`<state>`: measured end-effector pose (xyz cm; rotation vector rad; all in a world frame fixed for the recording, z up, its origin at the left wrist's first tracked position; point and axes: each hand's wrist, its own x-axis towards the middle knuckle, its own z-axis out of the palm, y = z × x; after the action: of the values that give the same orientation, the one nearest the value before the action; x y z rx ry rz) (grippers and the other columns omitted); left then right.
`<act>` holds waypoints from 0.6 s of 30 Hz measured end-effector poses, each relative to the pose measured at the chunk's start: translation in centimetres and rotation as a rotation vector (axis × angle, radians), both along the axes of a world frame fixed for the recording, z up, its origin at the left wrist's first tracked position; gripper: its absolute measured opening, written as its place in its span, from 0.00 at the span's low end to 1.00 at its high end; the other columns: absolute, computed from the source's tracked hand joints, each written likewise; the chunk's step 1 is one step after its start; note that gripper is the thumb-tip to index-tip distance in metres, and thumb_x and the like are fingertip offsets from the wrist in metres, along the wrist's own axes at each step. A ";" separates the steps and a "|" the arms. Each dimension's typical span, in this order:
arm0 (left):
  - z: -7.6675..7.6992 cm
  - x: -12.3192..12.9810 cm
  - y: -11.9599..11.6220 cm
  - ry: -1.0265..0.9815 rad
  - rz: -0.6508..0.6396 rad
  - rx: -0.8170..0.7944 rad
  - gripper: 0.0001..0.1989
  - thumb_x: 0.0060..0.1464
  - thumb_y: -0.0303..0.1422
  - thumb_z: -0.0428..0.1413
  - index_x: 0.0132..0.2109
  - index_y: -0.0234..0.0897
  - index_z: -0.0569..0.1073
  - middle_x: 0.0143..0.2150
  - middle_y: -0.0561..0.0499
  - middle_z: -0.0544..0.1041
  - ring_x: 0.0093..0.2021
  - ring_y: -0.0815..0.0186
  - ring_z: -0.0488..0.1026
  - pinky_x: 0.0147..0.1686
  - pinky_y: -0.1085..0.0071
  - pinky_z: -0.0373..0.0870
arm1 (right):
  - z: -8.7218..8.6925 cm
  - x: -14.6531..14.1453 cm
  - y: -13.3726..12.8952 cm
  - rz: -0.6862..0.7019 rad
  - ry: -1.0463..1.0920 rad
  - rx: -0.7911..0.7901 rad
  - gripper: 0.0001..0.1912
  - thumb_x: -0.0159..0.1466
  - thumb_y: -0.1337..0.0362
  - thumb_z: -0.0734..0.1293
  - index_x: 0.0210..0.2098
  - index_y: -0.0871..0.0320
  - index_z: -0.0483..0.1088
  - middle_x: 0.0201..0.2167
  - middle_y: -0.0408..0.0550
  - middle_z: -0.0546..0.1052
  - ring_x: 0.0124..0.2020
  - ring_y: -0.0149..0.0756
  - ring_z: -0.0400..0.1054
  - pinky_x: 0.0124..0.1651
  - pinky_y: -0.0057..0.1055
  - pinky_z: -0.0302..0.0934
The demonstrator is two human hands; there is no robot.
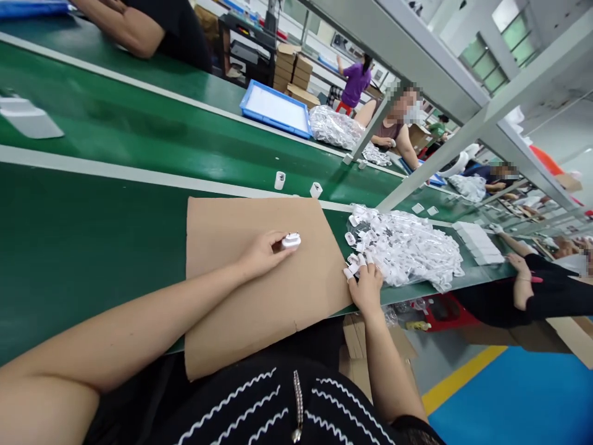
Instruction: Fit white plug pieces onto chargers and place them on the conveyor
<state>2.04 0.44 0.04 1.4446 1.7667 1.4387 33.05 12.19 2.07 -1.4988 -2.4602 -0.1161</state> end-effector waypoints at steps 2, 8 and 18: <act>0.2 -0.2 0.0 -0.099 0.030 -0.059 0.22 0.55 0.49 0.64 0.48 0.37 0.81 0.44 0.45 0.81 0.42 0.55 0.76 0.44 0.61 0.73 | -0.2 0.0 0.5 -0.003 0.018 -0.047 0.19 0.70 0.61 0.63 0.57 0.61 0.72 0.60 0.64 0.71 0.63 0.60 0.58 0.66 0.57 0.53; 2.1 -1.0 -0.8 -0.602 -0.097 -0.160 0.31 0.44 0.52 0.73 0.49 0.35 0.83 0.47 0.42 0.83 0.47 0.53 0.78 0.51 0.59 0.72 | 2.7 -4.0 0.7 0.076 0.085 -0.053 0.25 0.68 0.55 0.68 0.60 0.63 0.70 0.63 0.68 0.69 0.68 0.68 0.54 0.69 0.71 0.41; 4.2 -1.3 -1.2 -0.816 -0.252 -0.053 0.29 0.49 0.49 0.73 0.51 0.34 0.81 0.49 0.42 0.82 0.47 0.58 0.78 0.53 0.62 0.72 | 6.7 -15.8 -0.2 1.009 0.619 -0.537 0.29 0.62 0.65 0.73 0.63 0.49 0.73 0.54 0.51 0.78 0.55 0.45 0.74 0.62 0.45 0.68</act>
<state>0.74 -0.78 4.27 0.8160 1.0597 1.5202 17.27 12.01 8.72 -0.1547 -2.4365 1.0662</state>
